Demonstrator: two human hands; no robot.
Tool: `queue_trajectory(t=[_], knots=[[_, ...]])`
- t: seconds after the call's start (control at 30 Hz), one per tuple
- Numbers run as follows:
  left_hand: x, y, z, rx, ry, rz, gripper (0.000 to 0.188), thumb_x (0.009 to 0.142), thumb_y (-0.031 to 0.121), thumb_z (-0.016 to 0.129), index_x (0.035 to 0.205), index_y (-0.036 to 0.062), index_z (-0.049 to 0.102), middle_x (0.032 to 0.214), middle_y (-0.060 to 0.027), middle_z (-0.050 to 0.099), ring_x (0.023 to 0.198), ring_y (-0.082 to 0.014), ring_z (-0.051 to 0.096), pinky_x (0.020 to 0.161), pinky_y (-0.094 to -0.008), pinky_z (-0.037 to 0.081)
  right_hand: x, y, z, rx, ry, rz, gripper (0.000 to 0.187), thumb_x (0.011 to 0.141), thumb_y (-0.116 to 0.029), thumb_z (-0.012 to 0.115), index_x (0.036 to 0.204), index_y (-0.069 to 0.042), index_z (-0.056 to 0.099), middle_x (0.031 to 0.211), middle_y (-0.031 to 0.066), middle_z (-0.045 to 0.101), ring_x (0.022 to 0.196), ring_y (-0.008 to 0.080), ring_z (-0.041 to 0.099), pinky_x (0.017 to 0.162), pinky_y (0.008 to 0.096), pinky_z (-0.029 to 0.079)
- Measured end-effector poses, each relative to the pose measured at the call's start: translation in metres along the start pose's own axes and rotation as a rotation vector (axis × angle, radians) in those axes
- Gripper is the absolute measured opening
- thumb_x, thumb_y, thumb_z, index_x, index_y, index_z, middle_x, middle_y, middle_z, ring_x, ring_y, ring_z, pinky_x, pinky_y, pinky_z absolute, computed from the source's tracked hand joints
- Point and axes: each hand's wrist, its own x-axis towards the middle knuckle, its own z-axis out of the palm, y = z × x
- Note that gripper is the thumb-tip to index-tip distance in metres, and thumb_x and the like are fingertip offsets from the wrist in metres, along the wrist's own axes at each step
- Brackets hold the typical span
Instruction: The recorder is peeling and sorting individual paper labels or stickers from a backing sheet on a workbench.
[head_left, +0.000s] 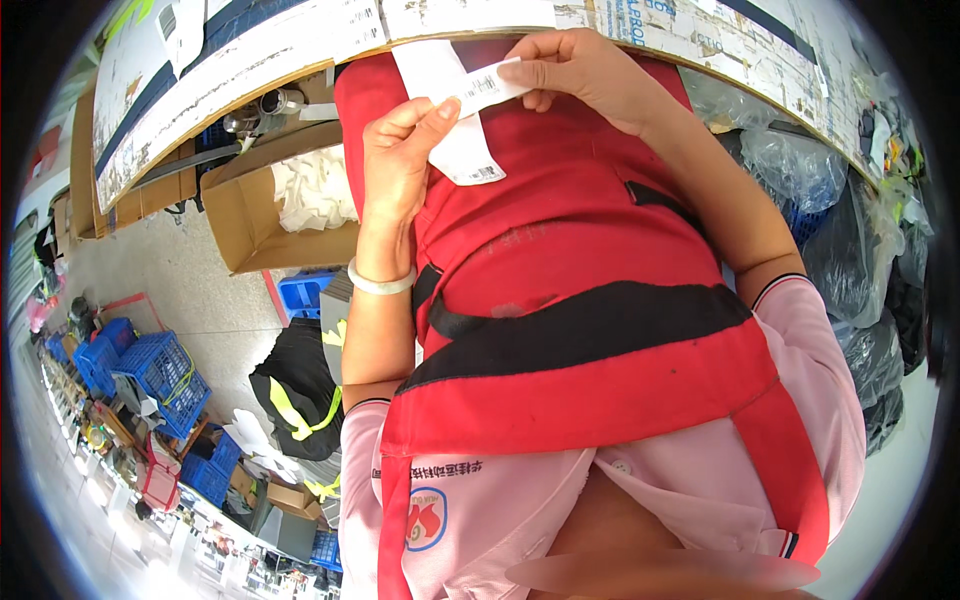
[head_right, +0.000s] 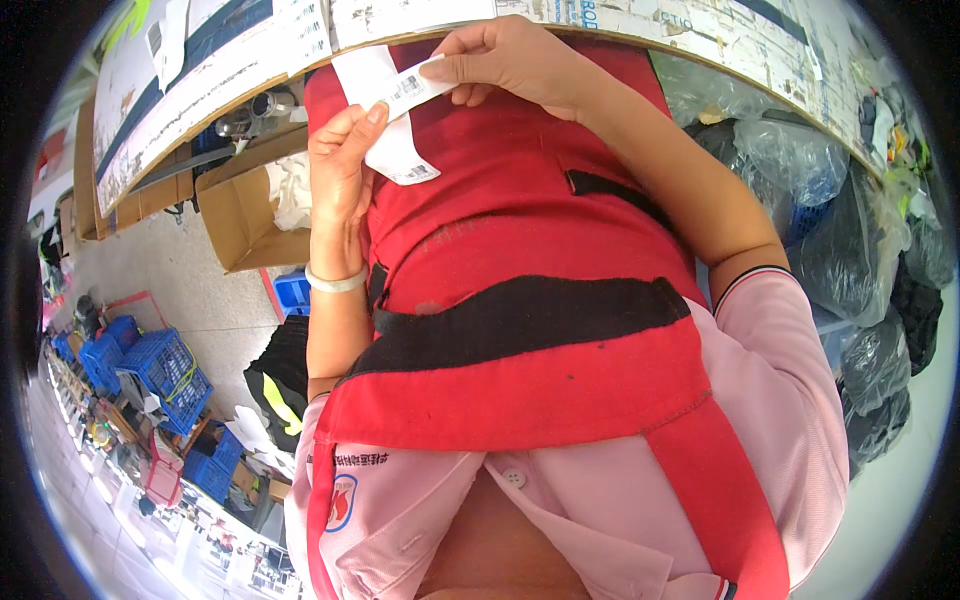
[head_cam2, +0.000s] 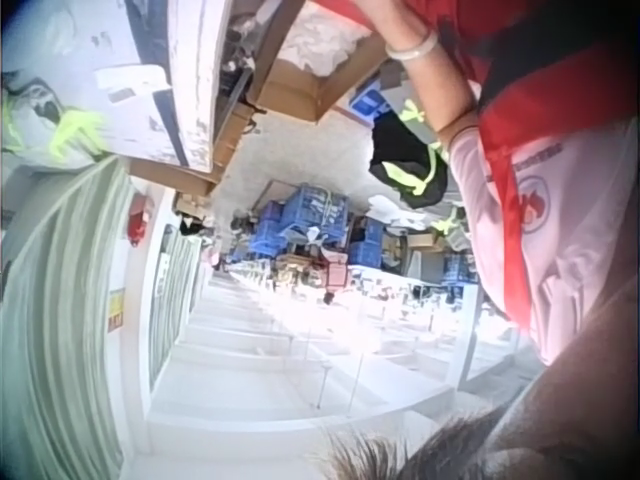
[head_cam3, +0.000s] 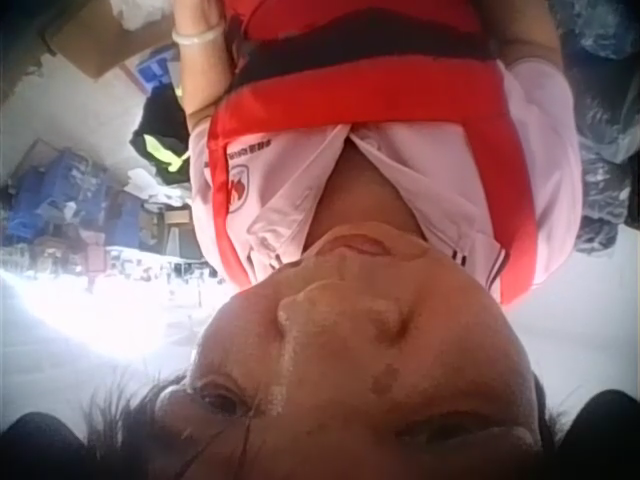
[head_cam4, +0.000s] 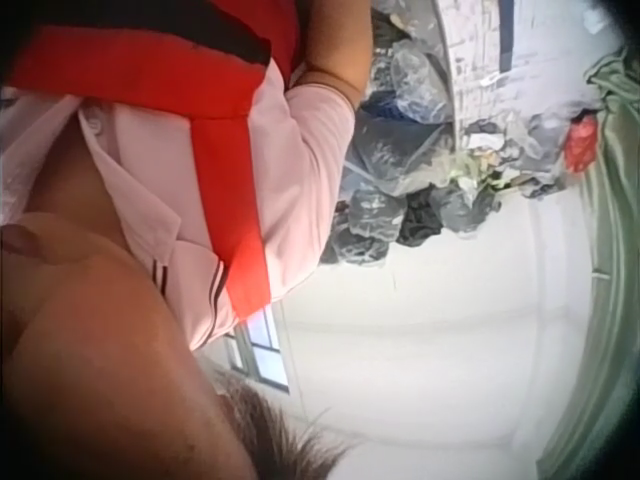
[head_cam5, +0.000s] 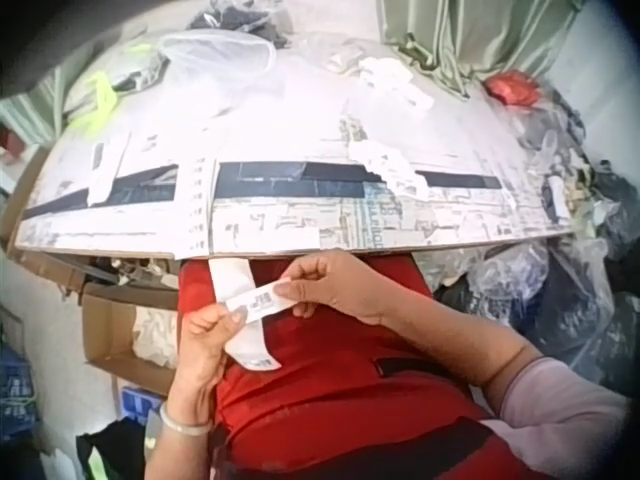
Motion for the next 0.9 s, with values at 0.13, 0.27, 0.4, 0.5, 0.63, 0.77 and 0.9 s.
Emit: queue_trajectory(t=[0.13,0.27,0.4,0.5,0.63,0.77,0.9], knots=[[0.001,-0.002,0.0,0.09,0.01,0.074,0.012,0.086,0.009,0.069,0.083,-0.0018,0.069,0.07,0.0052,0.057,0.062,-0.0014,0.043,0.055,-0.0177,0.032,-0.005,-0.008,0.004,-0.043,0.037,-0.052,0.019,0.087,-0.023,0.067,0.091,-0.004,0.067,0.074,-0.0024,0.06,0.066,0.0043,0.054,0.063,0.0179,0.045],[0.001,0.003,0.005,0.137,0.009,0.092,0.012,0.086,0.01,0.069,0.084,-0.0016,0.07,0.07,0.0052,0.057,0.063,-0.0014,0.044,0.055,-0.0175,0.033,-0.005,-0.01,0.0,-0.132,0.067,-0.08,0.02,0.088,-0.024,0.067,0.09,-0.004,0.067,0.074,-0.0029,0.059,0.066,0.004,0.054,0.064,0.018,0.045],[0.001,0.002,0.006,0.063,-0.002,0.061,0.011,0.086,0.01,0.069,0.084,-0.0012,0.07,0.071,0.0047,0.059,0.064,-0.0012,0.046,0.056,-0.0175,0.035,-0.003,-0.01,-0.004,-0.135,0.03,-0.039,0.021,0.089,-0.025,0.065,0.09,-0.004,0.067,0.074,-0.0031,0.059,0.066,0.0041,0.054,0.064,0.0181,0.045],[0.001,0.001,0.006,0.032,0.006,0.053,0.011,0.086,0.01,0.069,0.085,-0.0009,0.07,0.072,0.0043,0.06,0.064,-0.001,0.047,0.057,-0.0175,0.036,-0.001,-0.01,-0.006,-0.045,0.023,-0.067,0.022,0.089,-0.026,0.065,0.091,-0.005,0.067,0.074,-0.0031,0.059,0.066,0.0044,0.054,0.064,0.0183,0.045],[0.0,0.001,0.007,0.098,0.006,0.056,0.011,0.087,0.011,0.068,0.085,-0.0004,0.07,0.07,0.0049,0.059,0.062,-0.0008,0.045,0.054,-0.0173,0.034,-0.002,-0.006,-0.001,-0.055,0.034,-0.024,0.021,0.089,-0.026,0.065,0.091,-0.004,0.067,0.073,-0.0029,0.059,0.066,0.0043,0.054,0.065,0.0183,0.046],[0.001,-0.004,0.007,0.255,0.063,0.103,0.012,0.087,0.011,0.069,0.084,0.0002,0.07,0.067,0.0062,0.057,0.059,-0.0003,0.042,0.051,-0.0173,0.031,-0.002,-0.004,-0.003,-0.191,0.049,-0.073,0.021,0.089,-0.024,0.066,0.092,-0.004,0.068,0.072,-0.0033,0.059,0.067,0.0045,0.054,0.065,0.0182,0.046],[0.003,-0.003,0.006,0.207,0.074,0.106,0.012,0.087,0.012,0.069,0.085,0.0006,0.071,0.065,0.0074,0.055,0.057,0.0003,0.04,0.049,-0.0175,0.029,0.001,-0.005,-0.009,-0.182,0.052,-0.073,0.021,0.088,-0.023,0.066,0.096,-0.004,0.067,0.077,-0.0023,0.06,0.071,0.0046,0.055,0.067,0.0187,0.046]])
